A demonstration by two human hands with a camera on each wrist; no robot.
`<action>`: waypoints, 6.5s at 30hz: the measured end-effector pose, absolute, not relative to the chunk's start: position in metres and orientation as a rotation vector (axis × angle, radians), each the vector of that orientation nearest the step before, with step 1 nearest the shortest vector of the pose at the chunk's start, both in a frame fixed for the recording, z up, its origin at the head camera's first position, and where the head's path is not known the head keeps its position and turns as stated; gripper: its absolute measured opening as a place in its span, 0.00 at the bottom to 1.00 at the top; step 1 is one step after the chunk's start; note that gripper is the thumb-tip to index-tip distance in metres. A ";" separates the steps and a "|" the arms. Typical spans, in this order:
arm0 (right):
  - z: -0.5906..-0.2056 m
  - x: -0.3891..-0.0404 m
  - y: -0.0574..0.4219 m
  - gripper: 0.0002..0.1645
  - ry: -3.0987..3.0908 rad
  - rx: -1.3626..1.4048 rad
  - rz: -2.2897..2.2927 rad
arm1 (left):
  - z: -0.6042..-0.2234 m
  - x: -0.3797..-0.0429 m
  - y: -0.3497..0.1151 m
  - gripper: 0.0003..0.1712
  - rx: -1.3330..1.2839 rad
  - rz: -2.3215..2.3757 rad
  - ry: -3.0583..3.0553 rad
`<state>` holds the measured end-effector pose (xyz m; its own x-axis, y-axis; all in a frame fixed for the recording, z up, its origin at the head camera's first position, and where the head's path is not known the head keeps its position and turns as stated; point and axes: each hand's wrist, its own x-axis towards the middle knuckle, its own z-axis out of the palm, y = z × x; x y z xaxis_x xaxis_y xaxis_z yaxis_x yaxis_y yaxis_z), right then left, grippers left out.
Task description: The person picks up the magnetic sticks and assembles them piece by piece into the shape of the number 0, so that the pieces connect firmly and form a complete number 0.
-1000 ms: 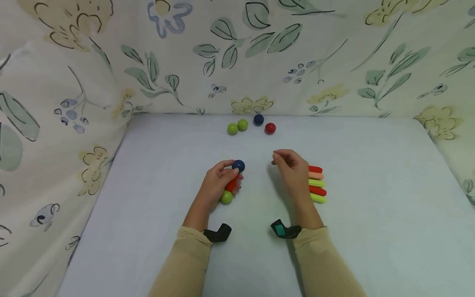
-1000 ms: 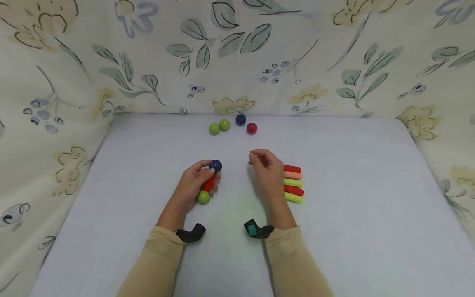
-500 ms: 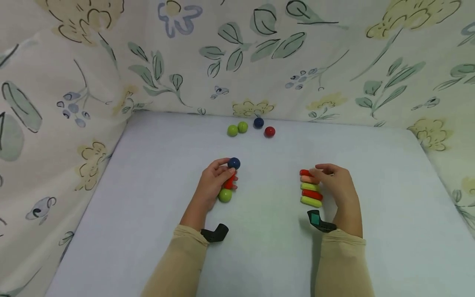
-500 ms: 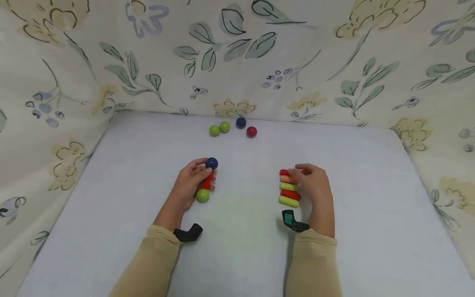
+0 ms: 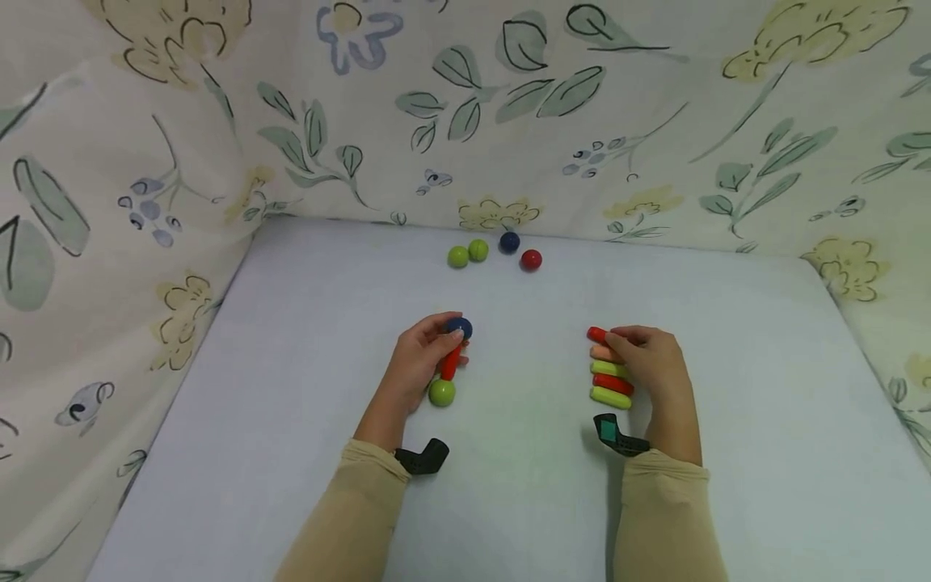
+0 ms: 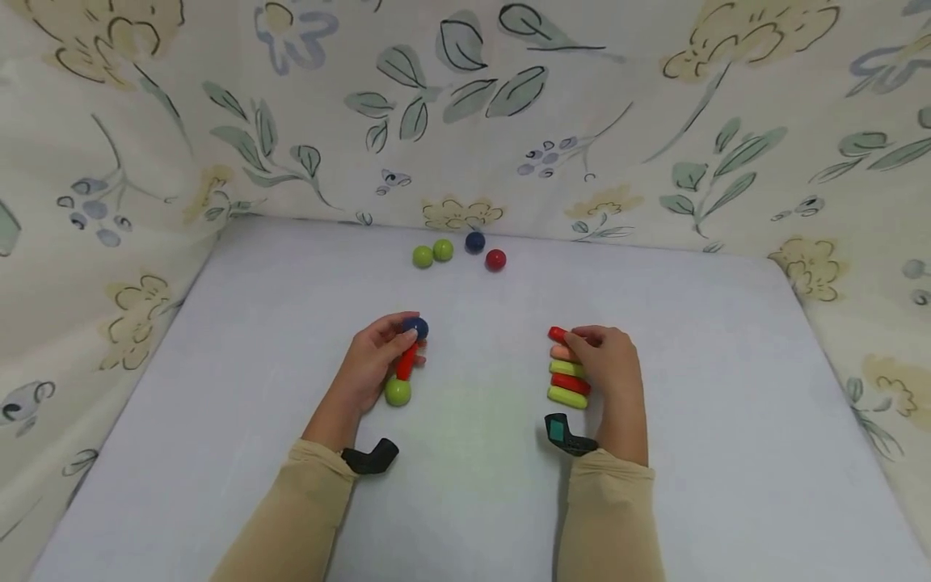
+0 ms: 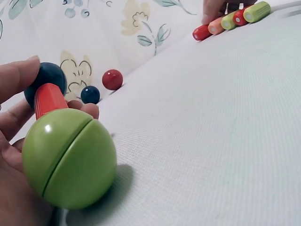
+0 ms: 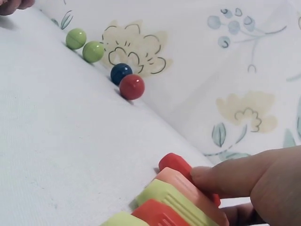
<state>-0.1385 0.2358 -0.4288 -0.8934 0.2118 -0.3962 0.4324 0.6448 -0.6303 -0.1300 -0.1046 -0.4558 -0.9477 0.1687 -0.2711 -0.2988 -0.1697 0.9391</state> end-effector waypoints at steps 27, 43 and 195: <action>-0.436 -0.142 0.233 0.34 2.751 0.443 -1.069 | -0.459 -0.129 -0.104 0.21 -0.077 2.228 1.872; -0.436 -0.142 0.229 0.31 2.696 0.581 -1.208 | -0.456 -0.127 -0.103 0.27 -0.036 2.204 1.864; -0.459 -0.141 0.101 0.16 2.711 -0.328 -1.310 | -0.460 -0.123 -0.101 0.17 -0.006 1.562 2.652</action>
<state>-0.1415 0.1007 -0.4593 -0.9702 -0.2420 -0.0080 -0.1441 0.6037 -0.7841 -0.1231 -0.1007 -0.4595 -0.9979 0.0290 -0.0573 -0.0360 0.4853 0.8736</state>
